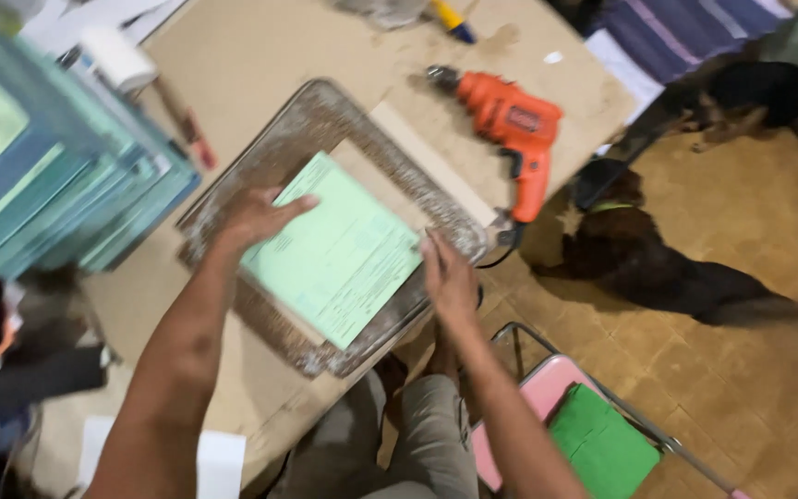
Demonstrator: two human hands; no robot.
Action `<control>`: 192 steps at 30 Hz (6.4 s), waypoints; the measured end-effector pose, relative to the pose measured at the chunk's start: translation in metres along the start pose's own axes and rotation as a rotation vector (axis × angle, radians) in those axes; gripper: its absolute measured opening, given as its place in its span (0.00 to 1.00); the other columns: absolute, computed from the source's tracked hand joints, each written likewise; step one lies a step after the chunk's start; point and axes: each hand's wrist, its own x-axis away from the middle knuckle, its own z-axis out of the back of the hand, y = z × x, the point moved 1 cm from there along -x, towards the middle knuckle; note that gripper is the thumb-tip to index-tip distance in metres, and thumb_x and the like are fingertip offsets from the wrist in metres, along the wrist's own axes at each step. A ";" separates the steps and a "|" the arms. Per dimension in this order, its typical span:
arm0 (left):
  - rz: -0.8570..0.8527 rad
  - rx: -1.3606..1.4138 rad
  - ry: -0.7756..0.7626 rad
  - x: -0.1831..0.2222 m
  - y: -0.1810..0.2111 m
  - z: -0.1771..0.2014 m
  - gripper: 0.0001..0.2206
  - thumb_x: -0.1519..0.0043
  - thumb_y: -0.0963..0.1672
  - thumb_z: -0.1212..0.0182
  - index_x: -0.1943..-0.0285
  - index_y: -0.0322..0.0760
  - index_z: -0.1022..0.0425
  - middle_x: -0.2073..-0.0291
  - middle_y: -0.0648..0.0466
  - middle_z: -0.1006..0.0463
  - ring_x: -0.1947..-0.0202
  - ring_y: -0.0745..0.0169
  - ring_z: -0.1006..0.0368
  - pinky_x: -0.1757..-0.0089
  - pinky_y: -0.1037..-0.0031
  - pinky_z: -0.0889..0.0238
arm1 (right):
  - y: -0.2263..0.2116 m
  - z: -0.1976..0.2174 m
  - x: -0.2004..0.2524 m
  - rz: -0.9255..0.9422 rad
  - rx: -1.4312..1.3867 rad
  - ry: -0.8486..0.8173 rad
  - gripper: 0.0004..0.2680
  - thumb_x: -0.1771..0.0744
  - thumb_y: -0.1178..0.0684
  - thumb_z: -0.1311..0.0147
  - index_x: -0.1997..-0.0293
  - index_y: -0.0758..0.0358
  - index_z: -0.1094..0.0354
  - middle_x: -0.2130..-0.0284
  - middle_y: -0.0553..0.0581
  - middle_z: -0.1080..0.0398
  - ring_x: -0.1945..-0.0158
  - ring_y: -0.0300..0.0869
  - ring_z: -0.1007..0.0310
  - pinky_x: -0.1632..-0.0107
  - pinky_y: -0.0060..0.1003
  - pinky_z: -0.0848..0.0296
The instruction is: Organizing stacks of paper and using an electric drill to create holes in them.
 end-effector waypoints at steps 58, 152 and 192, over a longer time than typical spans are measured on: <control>-0.079 0.358 0.013 0.013 -0.010 0.009 0.24 0.39 0.62 0.39 0.54 0.47 0.16 0.61 0.50 0.16 0.55 0.56 0.21 0.52 0.63 0.32 | -0.024 0.005 -0.020 -0.471 -0.172 -0.120 0.17 0.38 0.40 0.30 0.45 0.45 0.22 0.65 0.59 0.20 0.64 0.45 0.18 0.63 0.36 0.15; 0.684 1.124 0.656 0.107 -0.031 -0.154 0.26 0.46 0.53 0.36 0.37 0.48 0.22 0.47 0.54 0.20 0.53 0.63 0.20 0.52 0.72 0.22 | 0.001 -0.007 -0.210 -0.347 0.382 -0.344 0.20 0.35 0.65 0.43 0.34 0.59 0.37 0.72 0.58 0.29 0.66 0.45 0.28 0.56 0.40 0.29; 0.472 1.135 0.452 0.117 -0.026 -0.144 0.26 0.36 0.53 0.52 0.26 0.54 0.38 0.43 0.55 0.25 0.47 0.51 0.24 0.52 0.57 0.25 | -0.043 -0.033 -0.116 0.053 0.407 -0.719 0.17 0.30 0.49 0.57 0.34 0.65 0.36 0.51 0.57 0.29 0.45 0.46 0.30 0.44 0.41 0.32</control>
